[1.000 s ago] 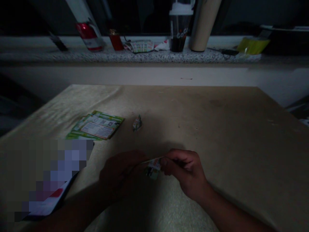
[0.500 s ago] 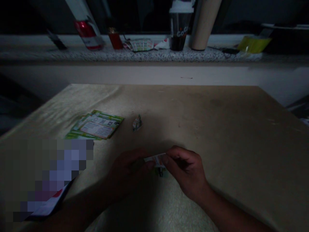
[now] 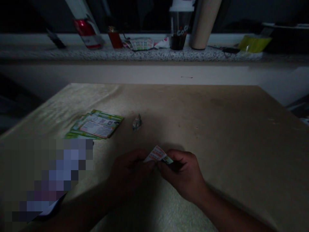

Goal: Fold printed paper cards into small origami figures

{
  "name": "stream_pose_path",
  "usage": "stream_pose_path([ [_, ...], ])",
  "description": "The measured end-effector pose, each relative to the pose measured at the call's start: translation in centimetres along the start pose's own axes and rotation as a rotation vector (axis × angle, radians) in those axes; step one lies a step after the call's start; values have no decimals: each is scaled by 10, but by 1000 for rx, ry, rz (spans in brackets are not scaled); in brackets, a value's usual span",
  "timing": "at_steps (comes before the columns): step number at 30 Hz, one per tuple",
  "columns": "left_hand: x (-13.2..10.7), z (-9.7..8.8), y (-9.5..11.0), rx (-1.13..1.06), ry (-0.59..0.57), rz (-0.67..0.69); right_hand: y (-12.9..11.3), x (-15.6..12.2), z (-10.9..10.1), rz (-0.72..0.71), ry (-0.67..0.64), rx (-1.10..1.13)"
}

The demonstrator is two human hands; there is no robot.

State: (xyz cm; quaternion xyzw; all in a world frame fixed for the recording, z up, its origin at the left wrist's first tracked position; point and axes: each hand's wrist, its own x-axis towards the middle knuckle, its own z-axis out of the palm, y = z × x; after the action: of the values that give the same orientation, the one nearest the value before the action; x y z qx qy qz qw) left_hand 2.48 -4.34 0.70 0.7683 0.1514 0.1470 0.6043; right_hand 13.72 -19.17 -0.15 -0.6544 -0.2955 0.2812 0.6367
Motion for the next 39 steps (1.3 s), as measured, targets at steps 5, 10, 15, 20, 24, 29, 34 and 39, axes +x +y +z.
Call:
stream_pose_path([
  [5,4,0,-2,-161,-119,-43,0,0,-2,42,-6,-35],
  [10,6,-4,-6,-155,-102,-103,-5,2,-6,55,-162,-123],
  [15,4,-6,-6,-211,-47,-145,-7,4,-4,-25,-77,-115],
  [20,5,-5,-3,-260,20,-86,-9,5,-3,-168,40,-109],
  [24,7,-6,2,-216,22,-101,-11,5,-4,-242,128,-170],
  [29,6,-6,-2,-97,-7,-58,-11,4,-4,-335,205,-222],
  [34,5,-7,-4,-15,-79,-32,-11,2,-5,-346,266,-252],
  [39,10,-18,7,33,-142,49,-15,-1,-8,-341,175,-239],
])
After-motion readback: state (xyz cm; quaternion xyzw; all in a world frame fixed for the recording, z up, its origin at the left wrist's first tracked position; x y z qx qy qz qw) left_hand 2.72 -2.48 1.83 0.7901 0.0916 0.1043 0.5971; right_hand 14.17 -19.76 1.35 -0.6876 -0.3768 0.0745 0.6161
